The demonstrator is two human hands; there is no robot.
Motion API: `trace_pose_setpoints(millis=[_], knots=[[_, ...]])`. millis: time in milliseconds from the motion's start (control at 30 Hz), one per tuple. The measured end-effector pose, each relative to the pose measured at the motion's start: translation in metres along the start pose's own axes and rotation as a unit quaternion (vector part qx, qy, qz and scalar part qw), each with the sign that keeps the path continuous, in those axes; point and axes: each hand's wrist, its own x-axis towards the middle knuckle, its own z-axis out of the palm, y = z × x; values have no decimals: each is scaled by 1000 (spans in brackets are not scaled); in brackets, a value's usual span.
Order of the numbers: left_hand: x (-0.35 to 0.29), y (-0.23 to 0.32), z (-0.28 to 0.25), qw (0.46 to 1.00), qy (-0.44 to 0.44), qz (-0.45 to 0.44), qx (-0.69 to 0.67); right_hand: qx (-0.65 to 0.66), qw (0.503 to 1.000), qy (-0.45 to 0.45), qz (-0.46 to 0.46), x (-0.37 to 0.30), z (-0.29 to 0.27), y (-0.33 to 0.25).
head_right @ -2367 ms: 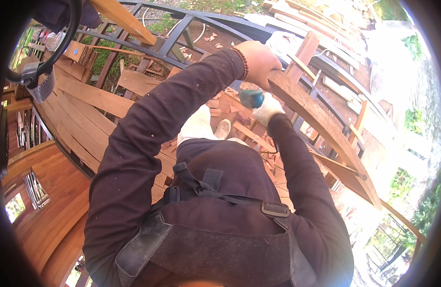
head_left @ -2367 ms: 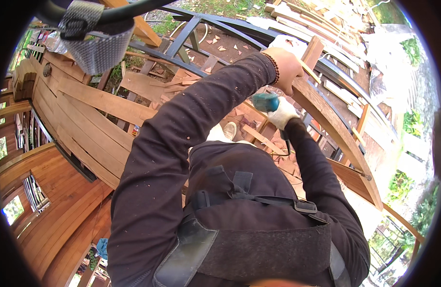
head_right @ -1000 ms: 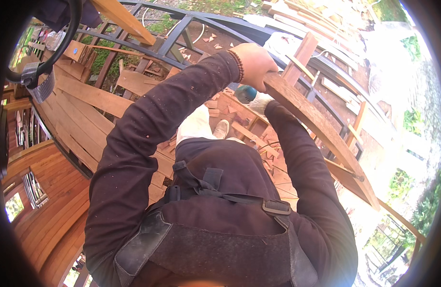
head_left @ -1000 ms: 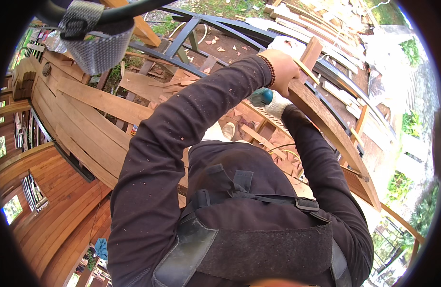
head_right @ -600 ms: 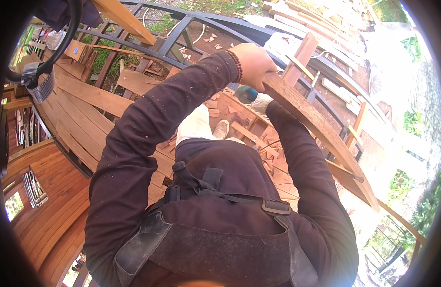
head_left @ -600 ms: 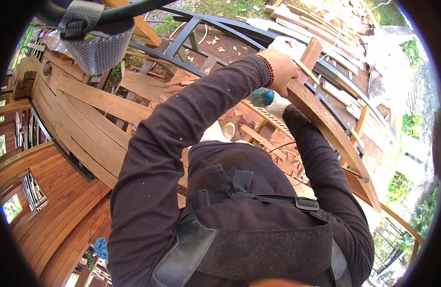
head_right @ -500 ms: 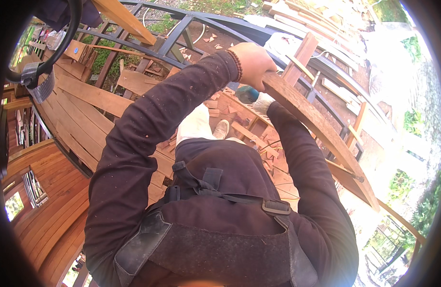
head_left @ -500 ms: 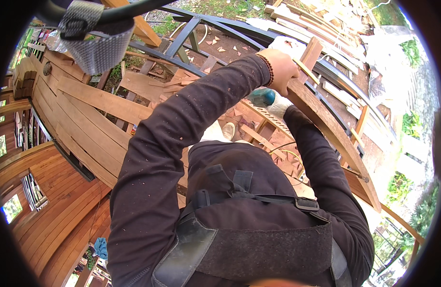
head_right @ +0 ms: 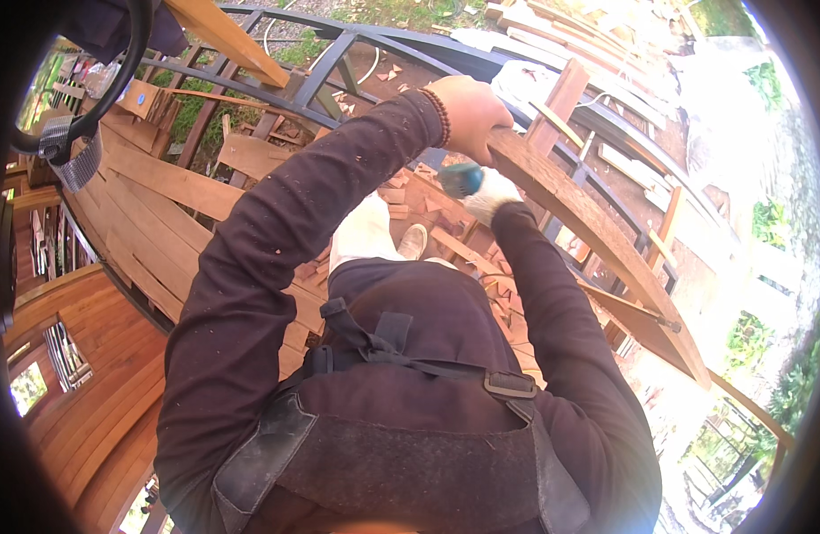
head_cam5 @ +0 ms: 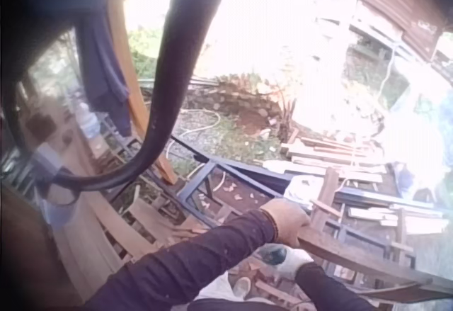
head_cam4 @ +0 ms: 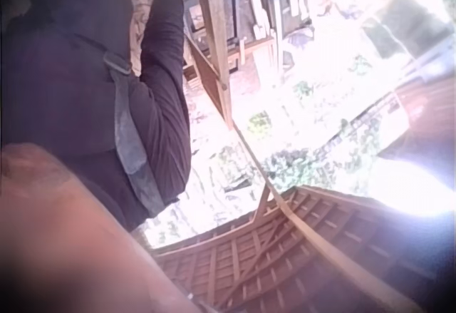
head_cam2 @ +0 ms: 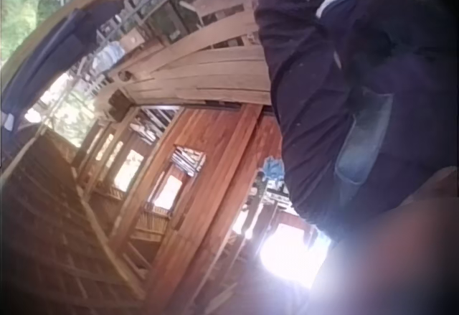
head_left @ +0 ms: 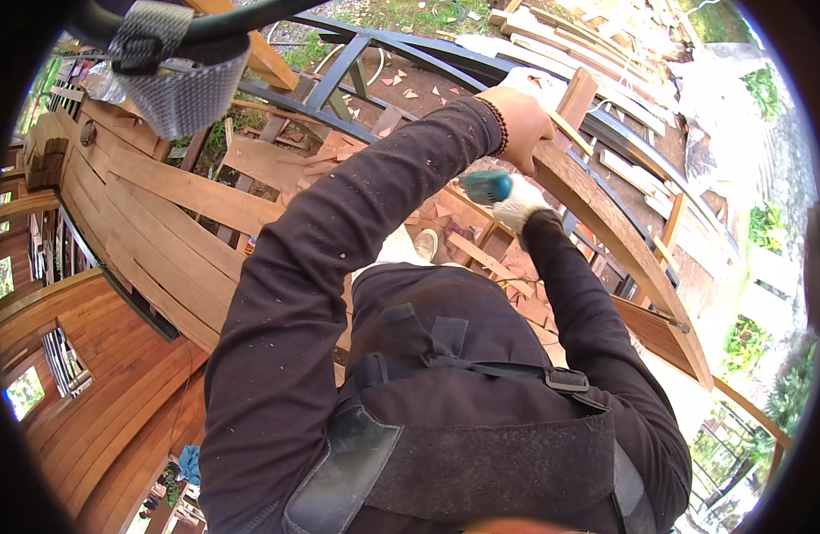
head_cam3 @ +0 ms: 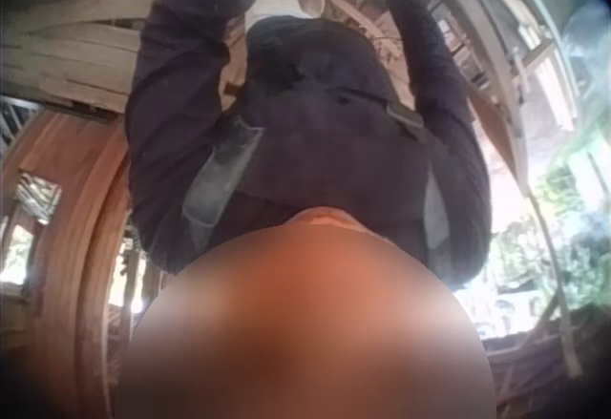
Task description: The person uses a power drill to fasten a wooden slat onto a metal frame. They then pick up a second wooden piece, align it with the frame, and attempt to fit it into place.
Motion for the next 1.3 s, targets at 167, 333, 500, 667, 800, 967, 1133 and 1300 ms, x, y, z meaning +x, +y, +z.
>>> trace_pose_setpoints(millis=[167, 333, 500, 667, 800, 967, 1133, 1300], knots=[[-1, 3, -5, 1000, -13, -11, -2, -52, 999, 5, -4, -25, 32, 1], [1, -1, 4, 1000, 6, 1, -7, -14, 1000, 4, 12, -8, -8, -21], [4, 2, -3, 1000, -4, -6, 0, -11, 1000, 21, 8, -26, 28, 8], [3, -1, 1, 1000, 10, -4, -10, 120, 990, 73, 31, -18, 16, 12], [5, 3, -1, 1000, 4, -5, -12, 441, 894, 26, 71, -74, 8, 54], [6, -2, 0, 1000, 6, -4, -22, 365, 913, 145, 115, -120, 56, 75], [8, -2, -3, 1000, -12, -9, -6, 312, 935, 165, 44, -115, 64, 64], [5, -2, -2, 1000, -10, -9, -12, 239, 957, 166, 2, -88, 49, 39]])
